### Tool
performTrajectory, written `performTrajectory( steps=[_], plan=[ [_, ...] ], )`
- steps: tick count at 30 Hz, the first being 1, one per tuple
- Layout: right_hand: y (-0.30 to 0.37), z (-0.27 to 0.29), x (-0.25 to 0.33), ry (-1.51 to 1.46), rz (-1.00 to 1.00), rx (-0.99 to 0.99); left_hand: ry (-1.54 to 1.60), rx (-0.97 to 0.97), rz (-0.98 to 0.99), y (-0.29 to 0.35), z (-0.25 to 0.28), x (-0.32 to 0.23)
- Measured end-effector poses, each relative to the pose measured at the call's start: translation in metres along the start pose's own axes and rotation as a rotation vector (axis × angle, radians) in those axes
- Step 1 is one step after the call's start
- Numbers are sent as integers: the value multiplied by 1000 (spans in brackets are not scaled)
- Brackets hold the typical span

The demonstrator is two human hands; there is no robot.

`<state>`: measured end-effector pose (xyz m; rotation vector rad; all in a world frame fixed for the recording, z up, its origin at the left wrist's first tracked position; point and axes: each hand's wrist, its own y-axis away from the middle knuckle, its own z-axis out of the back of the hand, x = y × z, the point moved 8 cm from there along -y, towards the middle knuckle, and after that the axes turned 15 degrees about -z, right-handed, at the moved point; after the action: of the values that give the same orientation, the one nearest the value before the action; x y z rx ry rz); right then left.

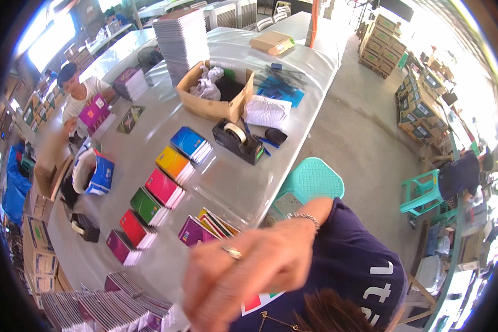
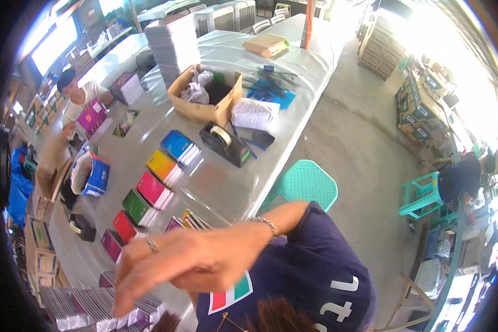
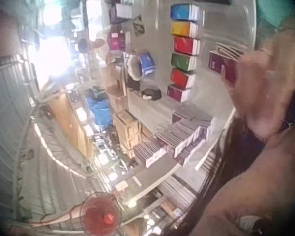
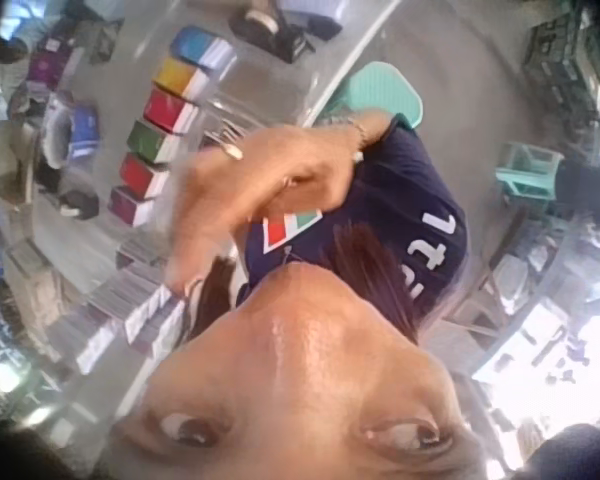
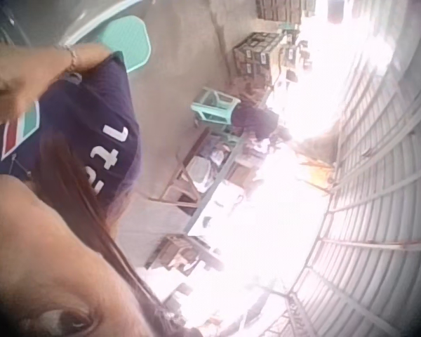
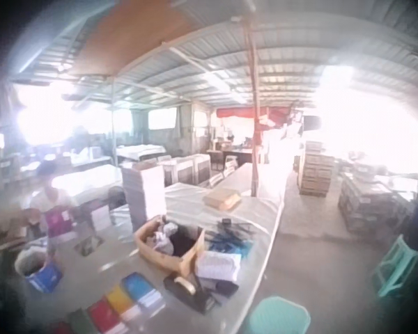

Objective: The person gathers several colorful spiral-bound notebooks from a table, places them into a clear plastic sleeve, and seals the sleeve with tape. The wrapped set is then placed aside, and the process is repeated with another set of notebooks.

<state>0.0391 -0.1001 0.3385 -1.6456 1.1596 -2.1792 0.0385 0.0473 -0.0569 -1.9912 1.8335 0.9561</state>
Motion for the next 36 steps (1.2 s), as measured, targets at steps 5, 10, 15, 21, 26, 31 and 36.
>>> performTrajectory(
  steps=[5,10,15,21,26,31,36],
  plan=[
    [28,21,35,-181,233,-138,-37,9,23,-12,-20,11],
    [64,71,16,119,182,-104,-90,-62,5,-21,-31,12],
    [147,104,-160,1114,-581,-104,-73,92,88,-30,-41,25],
    [189,65,-227,859,-281,163,-253,140,70,-23,-68,28],
    [190,94,-257,462,-394,-41,-555,138,-7,-35,-30,7],
    [204,104,-322,-137,-779,-256,-749,170,-594,-43,-57,-28],
    [206,99,-335,-350,-936,-202,-882,74,-412,-61,-41,-1]
  ],
)
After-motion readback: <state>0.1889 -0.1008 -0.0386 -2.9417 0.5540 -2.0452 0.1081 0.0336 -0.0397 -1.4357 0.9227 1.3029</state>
